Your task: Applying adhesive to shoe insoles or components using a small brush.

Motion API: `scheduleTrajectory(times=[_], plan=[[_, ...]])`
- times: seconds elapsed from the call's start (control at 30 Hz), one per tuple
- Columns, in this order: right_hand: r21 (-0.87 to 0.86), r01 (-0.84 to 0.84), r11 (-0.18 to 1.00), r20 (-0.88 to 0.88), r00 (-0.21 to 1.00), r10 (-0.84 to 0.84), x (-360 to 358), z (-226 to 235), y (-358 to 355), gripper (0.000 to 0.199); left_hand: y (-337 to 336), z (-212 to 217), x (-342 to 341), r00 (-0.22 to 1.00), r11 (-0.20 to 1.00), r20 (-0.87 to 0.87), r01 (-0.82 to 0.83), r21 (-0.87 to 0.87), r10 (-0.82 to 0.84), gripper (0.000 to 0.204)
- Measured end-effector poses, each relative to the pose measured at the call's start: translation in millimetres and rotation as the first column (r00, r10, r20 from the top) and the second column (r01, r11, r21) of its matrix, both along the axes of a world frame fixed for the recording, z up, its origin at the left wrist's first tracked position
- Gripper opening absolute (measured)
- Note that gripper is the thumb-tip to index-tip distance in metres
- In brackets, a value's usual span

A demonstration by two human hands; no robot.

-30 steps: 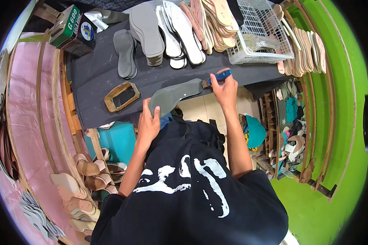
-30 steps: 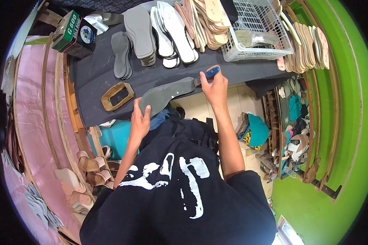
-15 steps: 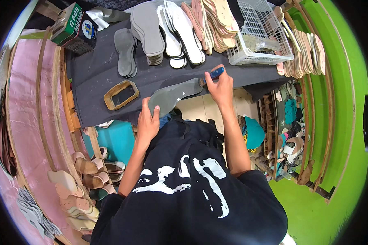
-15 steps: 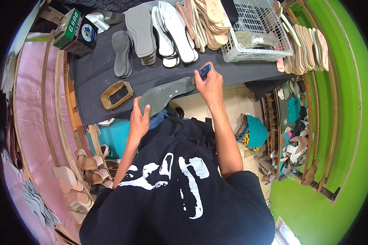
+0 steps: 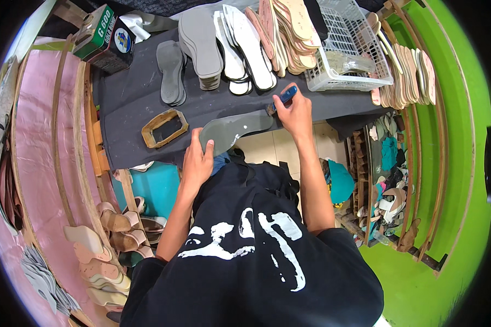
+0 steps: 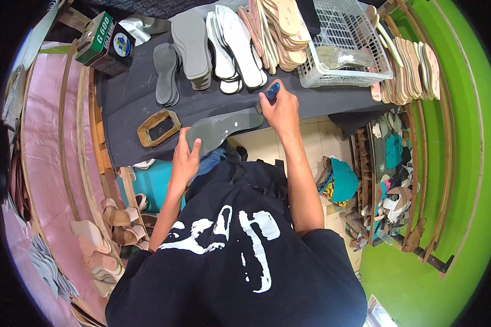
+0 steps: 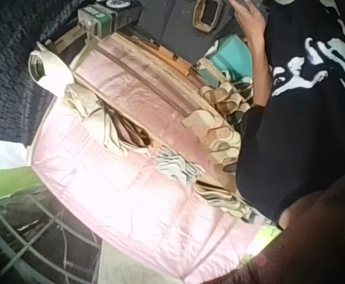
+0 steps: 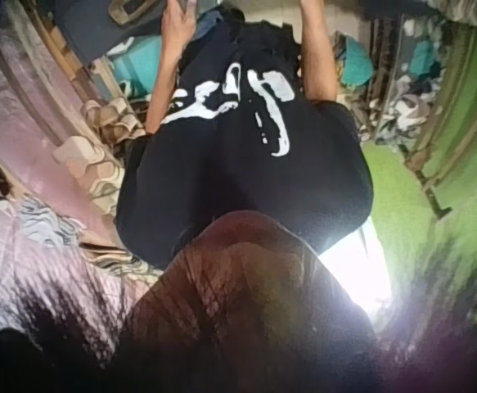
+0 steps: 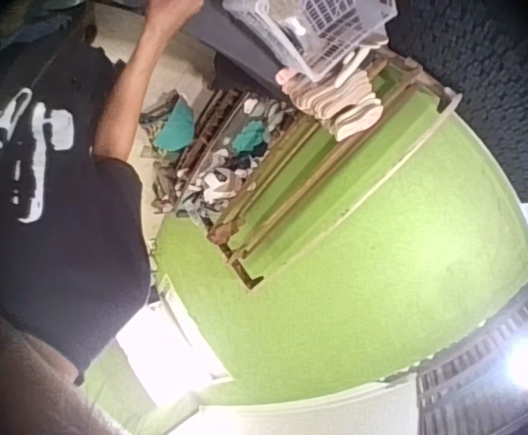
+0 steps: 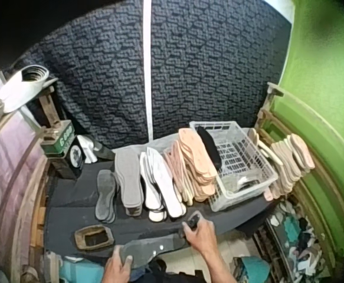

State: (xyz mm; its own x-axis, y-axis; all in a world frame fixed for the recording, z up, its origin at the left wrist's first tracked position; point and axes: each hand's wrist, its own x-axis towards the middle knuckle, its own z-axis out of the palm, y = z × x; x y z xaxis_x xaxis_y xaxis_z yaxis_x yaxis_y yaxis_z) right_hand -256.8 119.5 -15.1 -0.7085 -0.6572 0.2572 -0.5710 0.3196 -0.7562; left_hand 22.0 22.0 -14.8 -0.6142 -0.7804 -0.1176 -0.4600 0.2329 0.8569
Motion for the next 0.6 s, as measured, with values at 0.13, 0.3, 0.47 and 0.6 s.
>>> scheduleTrajectory(times=[0.13,0.3,0.47,0.6], plan=[[-0.022,-0.041,0.999,0.032,0.999,0.041,3.2,0.1,-1.2,0.025,-1.3,2.6,2.5,0.999,0.998,0.040,-0.010,0.054,0.007,0.033],[-0.143,0.051,0.988,0.004,0.999,-0.051,30.9,-4.9,8.5,0.023,1.8,-8.3,2.7,0.999,0.999,0.033,-0.039,-0.016,0.040,0.033],[-0.133,0.101,0.986,-0.013,0.995,-0.104,29.3,-10.8,15.5,0.023,6.0,-8.7,3.0,0.993,0.994,0.067,-0.096,0.056,0.093,0.033],[-0.110,0.090,0.990,0.080,0.993,-0.081,32.2,-6.6,20.1,0.022,6.1,-14.4,6.3,0.997,0.997,0.030,-0.077,0.009,0.077,0.033]])
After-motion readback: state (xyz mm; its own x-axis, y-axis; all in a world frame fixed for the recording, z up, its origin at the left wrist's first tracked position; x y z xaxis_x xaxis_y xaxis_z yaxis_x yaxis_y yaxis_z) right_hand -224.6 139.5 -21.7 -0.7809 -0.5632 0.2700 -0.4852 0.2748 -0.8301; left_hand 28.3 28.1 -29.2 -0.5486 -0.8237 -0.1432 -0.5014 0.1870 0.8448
